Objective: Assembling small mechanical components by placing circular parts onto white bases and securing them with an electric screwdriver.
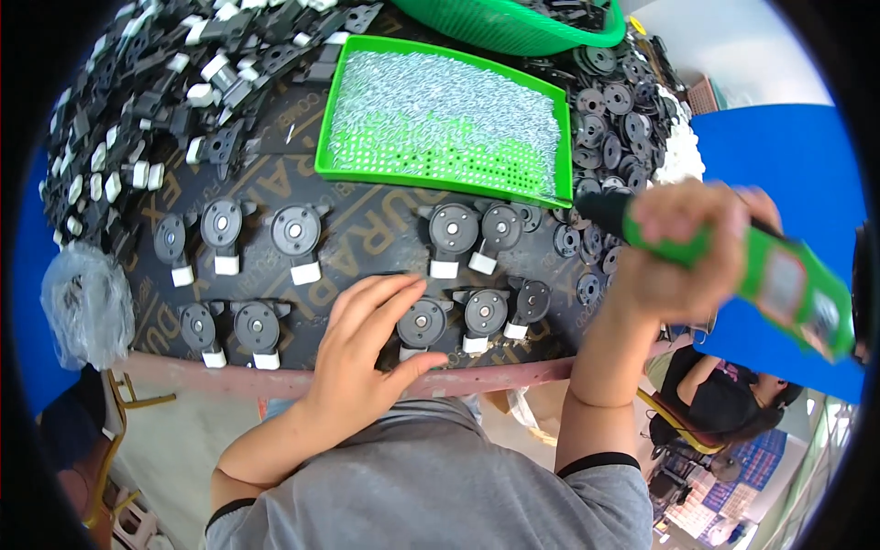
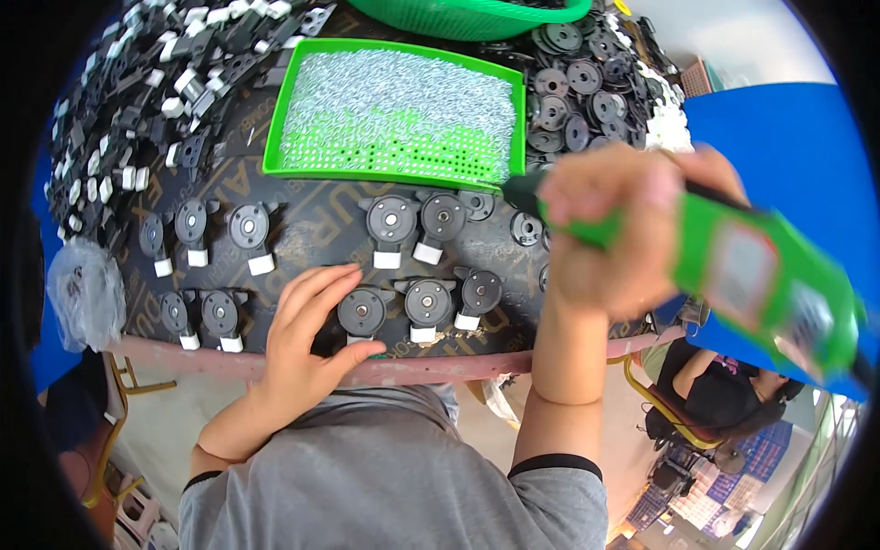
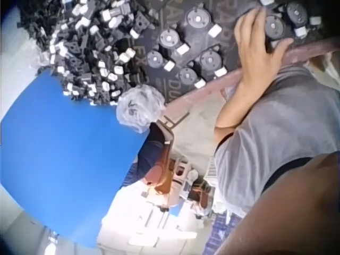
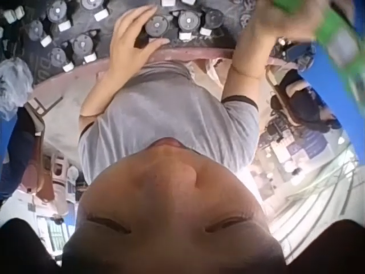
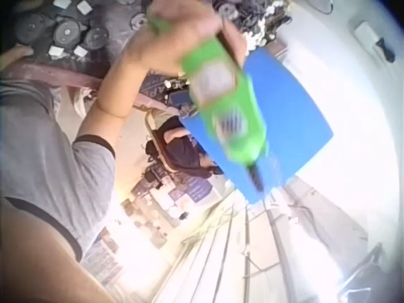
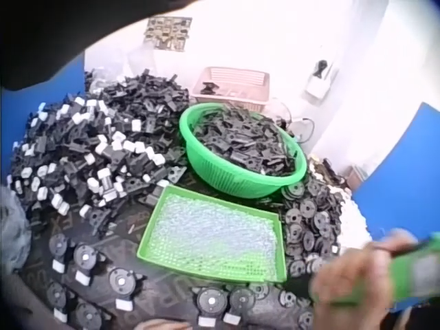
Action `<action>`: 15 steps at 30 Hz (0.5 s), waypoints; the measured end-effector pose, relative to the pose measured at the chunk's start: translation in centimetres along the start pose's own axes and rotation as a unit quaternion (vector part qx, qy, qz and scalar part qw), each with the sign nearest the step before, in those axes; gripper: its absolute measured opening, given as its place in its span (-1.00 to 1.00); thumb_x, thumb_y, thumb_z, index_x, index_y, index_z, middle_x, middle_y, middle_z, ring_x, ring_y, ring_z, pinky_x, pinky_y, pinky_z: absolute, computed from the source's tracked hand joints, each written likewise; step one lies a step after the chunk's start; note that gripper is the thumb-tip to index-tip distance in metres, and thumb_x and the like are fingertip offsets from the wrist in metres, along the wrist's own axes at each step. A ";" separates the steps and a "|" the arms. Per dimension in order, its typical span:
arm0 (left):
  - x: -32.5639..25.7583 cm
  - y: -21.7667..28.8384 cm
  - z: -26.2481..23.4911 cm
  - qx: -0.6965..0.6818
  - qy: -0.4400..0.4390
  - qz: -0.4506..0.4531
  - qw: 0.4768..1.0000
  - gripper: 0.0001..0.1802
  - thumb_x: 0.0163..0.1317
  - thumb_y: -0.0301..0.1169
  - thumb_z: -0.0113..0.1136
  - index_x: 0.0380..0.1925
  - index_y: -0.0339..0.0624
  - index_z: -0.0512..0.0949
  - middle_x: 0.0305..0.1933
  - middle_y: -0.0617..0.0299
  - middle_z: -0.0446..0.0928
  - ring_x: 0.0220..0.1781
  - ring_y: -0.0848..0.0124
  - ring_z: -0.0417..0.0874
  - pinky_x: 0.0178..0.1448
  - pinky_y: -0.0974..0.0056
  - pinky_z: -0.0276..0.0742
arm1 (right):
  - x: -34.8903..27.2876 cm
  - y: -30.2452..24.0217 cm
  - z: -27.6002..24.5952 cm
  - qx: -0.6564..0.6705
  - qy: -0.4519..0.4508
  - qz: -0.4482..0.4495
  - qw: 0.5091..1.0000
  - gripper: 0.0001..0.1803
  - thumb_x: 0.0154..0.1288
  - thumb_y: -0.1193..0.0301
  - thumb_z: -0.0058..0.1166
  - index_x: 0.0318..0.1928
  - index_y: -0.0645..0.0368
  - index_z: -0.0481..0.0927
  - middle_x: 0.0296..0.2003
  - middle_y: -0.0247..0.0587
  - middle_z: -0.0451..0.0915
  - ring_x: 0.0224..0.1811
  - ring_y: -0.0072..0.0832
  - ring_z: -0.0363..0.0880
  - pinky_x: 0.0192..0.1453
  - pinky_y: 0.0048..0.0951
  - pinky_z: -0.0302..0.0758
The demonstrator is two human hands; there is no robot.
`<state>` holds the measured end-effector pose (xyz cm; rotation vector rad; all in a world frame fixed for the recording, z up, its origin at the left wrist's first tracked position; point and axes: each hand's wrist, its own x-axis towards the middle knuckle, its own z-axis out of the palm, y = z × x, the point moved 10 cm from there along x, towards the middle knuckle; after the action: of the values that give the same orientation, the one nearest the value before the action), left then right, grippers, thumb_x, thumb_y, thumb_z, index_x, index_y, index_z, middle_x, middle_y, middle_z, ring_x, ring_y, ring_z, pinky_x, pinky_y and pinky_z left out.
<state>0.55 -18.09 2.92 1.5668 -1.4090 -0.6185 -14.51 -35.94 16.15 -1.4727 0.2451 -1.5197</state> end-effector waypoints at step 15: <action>-0.3 -0.4 0.5 -0.025 0.005 0.000 1.000 -0.43 0.03 -0.45 0.44 0.10 -0.21 0.52 0.10 0.07 0.53 0.13 0.06 0.50 0.18 0.10 0.46 | -8.4 -2.5 9.5 -0.028 -0.211 0.102 0.972 -0.70 0.44 0.31 0.11 -0.09 0.08 0.24 -0.58 -0.21 0.47 -0.66 -0.41 0.45 -0.57 -0.35 0.48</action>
<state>0.26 -17.95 2.24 1.5284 -1.3762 -0.6419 -9.32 -24.15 14.79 -1.7198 0.1777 -1.0155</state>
